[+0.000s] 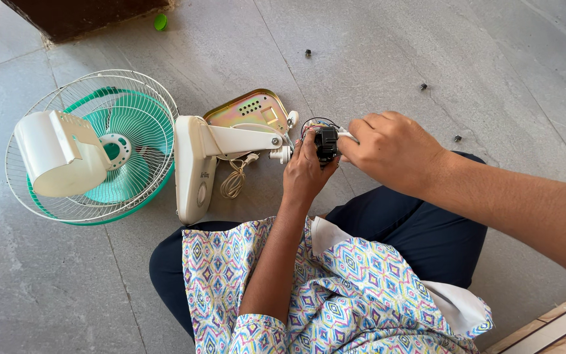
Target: The person sits on the floor and uses a green-handled screwdriver to tighten screws on a disassembled fan motor. They manipulate the motor and its wires, then reattach the motor to the fan's neck assembly.
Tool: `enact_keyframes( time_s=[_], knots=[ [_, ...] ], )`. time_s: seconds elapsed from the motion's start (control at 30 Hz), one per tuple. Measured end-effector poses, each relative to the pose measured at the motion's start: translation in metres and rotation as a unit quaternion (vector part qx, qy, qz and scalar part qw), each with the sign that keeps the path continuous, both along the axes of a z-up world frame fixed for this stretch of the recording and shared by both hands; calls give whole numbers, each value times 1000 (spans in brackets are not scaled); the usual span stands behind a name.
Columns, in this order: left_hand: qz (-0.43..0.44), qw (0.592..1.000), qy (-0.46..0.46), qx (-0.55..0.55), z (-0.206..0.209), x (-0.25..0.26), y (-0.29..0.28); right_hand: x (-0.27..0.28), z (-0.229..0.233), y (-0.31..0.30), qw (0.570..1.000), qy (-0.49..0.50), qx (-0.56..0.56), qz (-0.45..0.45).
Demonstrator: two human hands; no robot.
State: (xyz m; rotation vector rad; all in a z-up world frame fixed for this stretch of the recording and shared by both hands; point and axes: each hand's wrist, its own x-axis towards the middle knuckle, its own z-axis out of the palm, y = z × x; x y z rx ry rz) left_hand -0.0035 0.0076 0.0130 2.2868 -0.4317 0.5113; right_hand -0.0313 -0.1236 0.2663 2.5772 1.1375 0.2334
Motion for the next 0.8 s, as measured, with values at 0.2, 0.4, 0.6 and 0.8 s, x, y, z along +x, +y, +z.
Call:
enact_keyframes(
  time_s=[0.2,0.4,0.6,0.8],
  knots=[
    [0,1000,1,-27,0,-2,1,-3,-8,-14,989,42,128,64],
    [-2,999,1,-34,3,-2,3,-9,-12,-18,985,49,167,14],
    [-53,997,27,-56,9,-1,13,-11,-8,-19,960,123,49,-246],
    [-91,990,96,-51,9,1,21,-12,-5,-17,983,-7,181,-5]
  ],
)
